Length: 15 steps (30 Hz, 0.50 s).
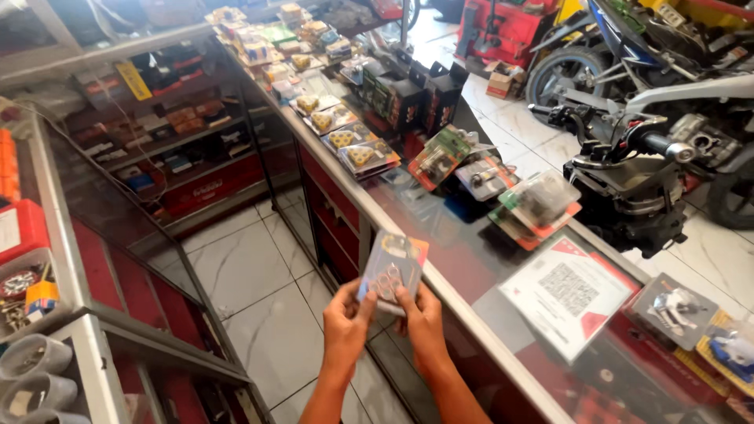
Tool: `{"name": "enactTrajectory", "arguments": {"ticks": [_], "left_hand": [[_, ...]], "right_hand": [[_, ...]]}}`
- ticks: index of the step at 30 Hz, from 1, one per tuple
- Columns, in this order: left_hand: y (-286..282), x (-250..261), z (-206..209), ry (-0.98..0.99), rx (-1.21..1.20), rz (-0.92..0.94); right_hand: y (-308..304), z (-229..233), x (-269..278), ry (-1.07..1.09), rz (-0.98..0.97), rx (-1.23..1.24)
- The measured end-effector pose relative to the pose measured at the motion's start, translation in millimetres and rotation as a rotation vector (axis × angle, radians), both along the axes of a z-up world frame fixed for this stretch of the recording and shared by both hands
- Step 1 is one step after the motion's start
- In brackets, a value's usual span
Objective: The person picks up various motorcycle parts in plastic packaging from a wire display rack and places them on a glass counter. The person then moves items from the counter back to the rack and arranges them on different sections of the display.
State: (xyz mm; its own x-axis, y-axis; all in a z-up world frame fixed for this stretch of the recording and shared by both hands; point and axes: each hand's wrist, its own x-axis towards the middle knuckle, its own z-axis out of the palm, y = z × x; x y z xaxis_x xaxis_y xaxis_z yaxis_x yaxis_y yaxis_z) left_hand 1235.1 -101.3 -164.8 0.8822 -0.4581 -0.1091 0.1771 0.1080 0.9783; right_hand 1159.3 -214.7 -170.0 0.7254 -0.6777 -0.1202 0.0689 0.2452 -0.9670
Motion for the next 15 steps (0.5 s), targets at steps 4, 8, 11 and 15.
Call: {"name": "enactTrajectory", "arguments": {"ticks": [4, 8, 11, 15], "left_hand": [[5.3, 55.5, 3.3, 0.002, -0.057, 0.021], [-5.1, 108.6, -3.4, -0.244, 0.114, -0.019], [-21.7, 131.4, -9.1, -0.242, 0.123, -0.069], [-47.5, 155.4, -14.5, -0.321, 0.161, -0.097]], "right_hand": [[8.1, -0.3, 40.0, -0.027, 0.022, -0.041], [9.3, -2.7, 72.2, 0.01, -0.024, -0.08], [1.8, -8.1, 91.6, 0.067, -0.098, -0.086], [-21.5, -24.3, 113.3, 0.079, -0.22, -0.177]]}}
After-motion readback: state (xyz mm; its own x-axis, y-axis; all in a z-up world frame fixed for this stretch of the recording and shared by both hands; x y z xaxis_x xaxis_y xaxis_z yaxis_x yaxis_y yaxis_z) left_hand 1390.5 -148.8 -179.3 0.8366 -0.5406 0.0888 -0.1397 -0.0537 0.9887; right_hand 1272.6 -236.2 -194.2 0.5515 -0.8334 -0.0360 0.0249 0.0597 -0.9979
